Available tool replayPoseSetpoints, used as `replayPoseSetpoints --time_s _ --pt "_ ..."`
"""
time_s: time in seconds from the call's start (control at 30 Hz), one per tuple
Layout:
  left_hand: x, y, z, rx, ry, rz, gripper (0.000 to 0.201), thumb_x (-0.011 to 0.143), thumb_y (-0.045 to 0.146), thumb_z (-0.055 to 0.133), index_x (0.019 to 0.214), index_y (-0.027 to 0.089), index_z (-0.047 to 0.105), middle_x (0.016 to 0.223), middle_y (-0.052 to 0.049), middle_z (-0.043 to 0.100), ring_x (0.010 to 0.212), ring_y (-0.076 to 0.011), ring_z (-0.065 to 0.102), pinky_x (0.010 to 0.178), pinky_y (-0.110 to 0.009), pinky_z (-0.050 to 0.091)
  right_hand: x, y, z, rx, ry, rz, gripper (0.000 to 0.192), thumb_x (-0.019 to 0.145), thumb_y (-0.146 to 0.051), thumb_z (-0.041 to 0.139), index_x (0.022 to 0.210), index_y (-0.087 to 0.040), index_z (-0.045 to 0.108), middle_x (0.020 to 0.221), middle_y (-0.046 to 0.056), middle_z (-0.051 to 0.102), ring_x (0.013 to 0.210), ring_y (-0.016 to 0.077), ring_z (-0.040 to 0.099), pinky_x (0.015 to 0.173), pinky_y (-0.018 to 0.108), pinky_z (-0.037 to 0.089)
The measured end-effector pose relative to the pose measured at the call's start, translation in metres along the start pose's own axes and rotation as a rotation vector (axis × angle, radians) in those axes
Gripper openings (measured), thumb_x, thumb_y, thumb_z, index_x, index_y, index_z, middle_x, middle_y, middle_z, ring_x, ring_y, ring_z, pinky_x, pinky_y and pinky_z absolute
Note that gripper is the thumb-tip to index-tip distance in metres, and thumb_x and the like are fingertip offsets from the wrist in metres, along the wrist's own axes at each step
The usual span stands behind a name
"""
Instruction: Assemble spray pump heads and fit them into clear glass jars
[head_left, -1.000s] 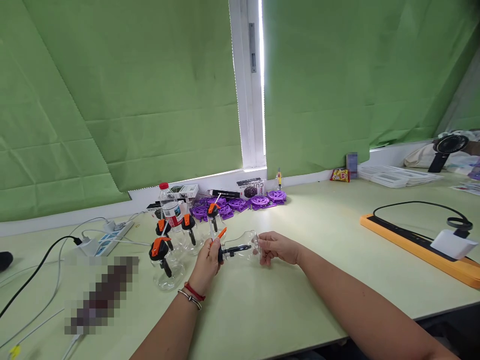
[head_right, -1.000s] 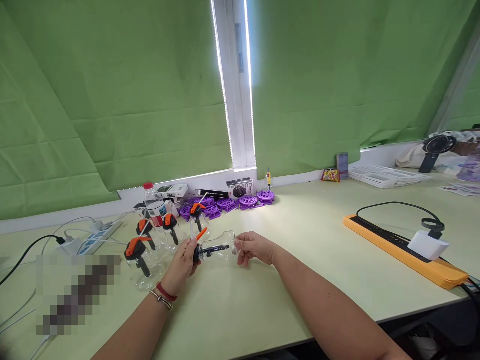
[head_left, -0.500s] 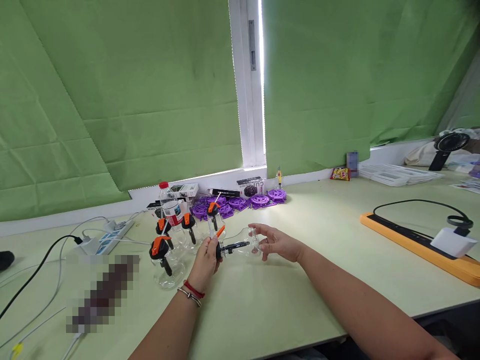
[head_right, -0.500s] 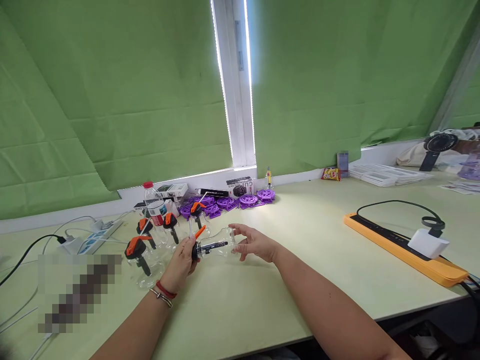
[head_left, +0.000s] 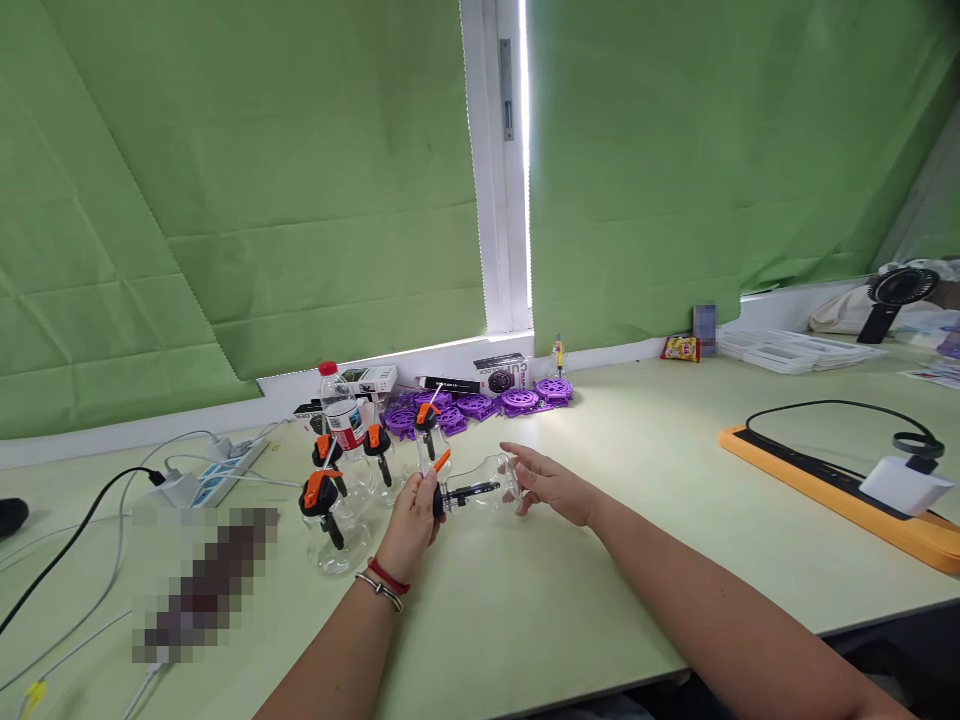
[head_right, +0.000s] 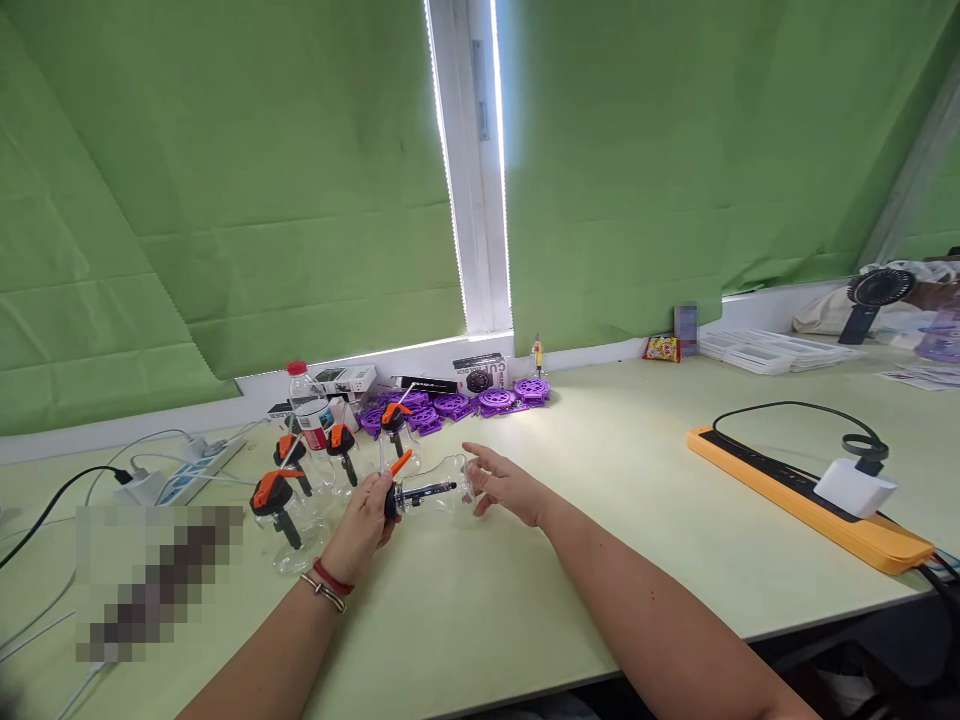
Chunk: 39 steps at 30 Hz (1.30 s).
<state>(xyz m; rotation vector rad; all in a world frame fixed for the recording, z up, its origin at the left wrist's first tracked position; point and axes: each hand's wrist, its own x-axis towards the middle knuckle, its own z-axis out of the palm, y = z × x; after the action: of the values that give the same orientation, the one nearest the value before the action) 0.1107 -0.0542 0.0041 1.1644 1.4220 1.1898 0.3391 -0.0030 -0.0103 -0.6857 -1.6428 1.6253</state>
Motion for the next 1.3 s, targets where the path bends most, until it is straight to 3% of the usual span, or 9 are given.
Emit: replayPoseSetpoints --time_s 0.17,0.33,0.43,0.6,0.73,0.9,1.03,1.17,1.3 --pt "-0.001 0.003 -0.002 0.0 0.002 0.009 0.036 0.082 0.058 0.037 0.076 0.022 0.038 0.054 0.005 0.044 0.039 -0.0076 0.032 0.038 -0.019 0.016 -0.004 -0.003 -0.005 0.013 -0.082 -0.019 0.078 0.067 -0.033 0.077 0.134 -0.03 0.037 0.123 0.009 0.041 0.088 0.0175 0.062 0.071 0.033 0.052" --pt "-0.002 0.002 -0.001 0.012 -0.018 0.054 0.035 0.082 0.057 0.04 0.076 0.022 0.039 0.053 0.006 0.043 0.037 -0.007 0.03 0.037 -0.02 0.016 0.001 0.002 -0.004 -0.03 -0.081 0.095 0.054 0.078 -0.056 0.057 0.113 -0.015 0.053 0.086 0.006 0.058 0.06 0.0143 0.063 0.05 0.025 0.046" --pt "-0.002 0.001 0.0 0.028 -0.025 0.048 0.036 0.082 0.057 0.038 0.076 0.022 0.038 0.051 0.006 0.043 0.037 -0.0073 0.029 0.037 -0.02 0.016 0.003 0.005 -0.003 -0.082 -0.043 0.113 0.057 0.08 -0.065 0.045 0.097 -0.012 0.058 0.075 0.005 0.058 0.054 0.0125 0.058 0.045 0.025 0.044" --pt "-0.001 0.002 -0.001 0.009 -0.016 0.032 0.036 0.082 0.057 0.038 0.077 0.022 0.038 0.055 0.006 0.042 0.039 -0.0072 0.03 0.038 -0.02 0.016 -0.001 -0.001 -0.002 -0.032 -0.071 -0.009 0.054 0.078 -0.051 0.061 0.12 -0.019 0.052 0.106 0.009 0.052 0.086 0.0168 0.06 0.066 0.03 0.053" --pt "-0.001 0.002 -0.002 0.002 -0.021 0.033 0.036 0.082 0.057 0.038 0.076 0.022 0.038 0.054 0.006 0.041 0.039 -0.0075 0.03 0.038 -0.02 0.016 -0.004 -0.004 -0.004 0.01 -0.09 -0.016 0.083 0.066 -0.033 0.077 0.136 -0.032 0.031 0.123 0.009 0.041 0.084 0.0153 0.061 0.066 0.031 0.054" --pt "-0.003 0.003 0.001 0.037 -0.021 0.041 0.036 0.083 0.057 0.037 0.079 0.022 0.041 0.053 0.006 0.041 0.038 -0.0078 0.031 0.038 -0.021 0.016 0.0 0.004 -0.006 -0.003 -0.118 0.062 0.053 0.079 -0.05 0.06 0.119 -0.019 0.048 0.093 0.007 0.057 0.065 0.014 0.063 0.052 0.024 0.049" --pt "-0.002 0.001 0.001 0.04 -0.028 0.024 0.038 0.083 0.058 0.034 0.083 0.021 0.043 0.055 0.006 0.041 0.038 -0.0072 0.031 0.038 -0.021 0.015 0.002 0.006 -0.004 -0.069 -0.097 0.097 0.052 0.084 -0.061 0.043 0.099 -0.013 0.057 0.083 0.007 0.058 0.057 0.012 0.059 0.045 0.022 0.045" --pt "-0.001 -0.001 -0.001 0.018 -0.027 0.016 0.038 0.082 0.059 0.036 0.084 0.021 0.043 0.055 0.007 0.042 0.038 -0.0072 0.031 0.038 -0.02 0.016 -0.001 0.001 -0.003 -0.072 -0.1 0.049 0.052 0.078 -0.05 0.061 0.118 -0.019 0.052 0.111 0.011 0.051 0.082 0.016 0.06 0.063 0.029 0.052" --pt "0.0 0.0 -0.001 0.015 -0.019 0.009 0.04 0.081 0.06 0.035 0.085 0.021 0.042 0.053 0.007 0.042 0.037 -0.0075 0.031 0.037 -0.02 0.016 -0.003 -0.001 -0.005 -0.022 -0.057 0.016 0.086 0.063 -0.03 0.079 0.135 -0.033 0.032 0.132 0.011 0.034 0.096 0.0171 0.057 0.078 0.034 0.051"
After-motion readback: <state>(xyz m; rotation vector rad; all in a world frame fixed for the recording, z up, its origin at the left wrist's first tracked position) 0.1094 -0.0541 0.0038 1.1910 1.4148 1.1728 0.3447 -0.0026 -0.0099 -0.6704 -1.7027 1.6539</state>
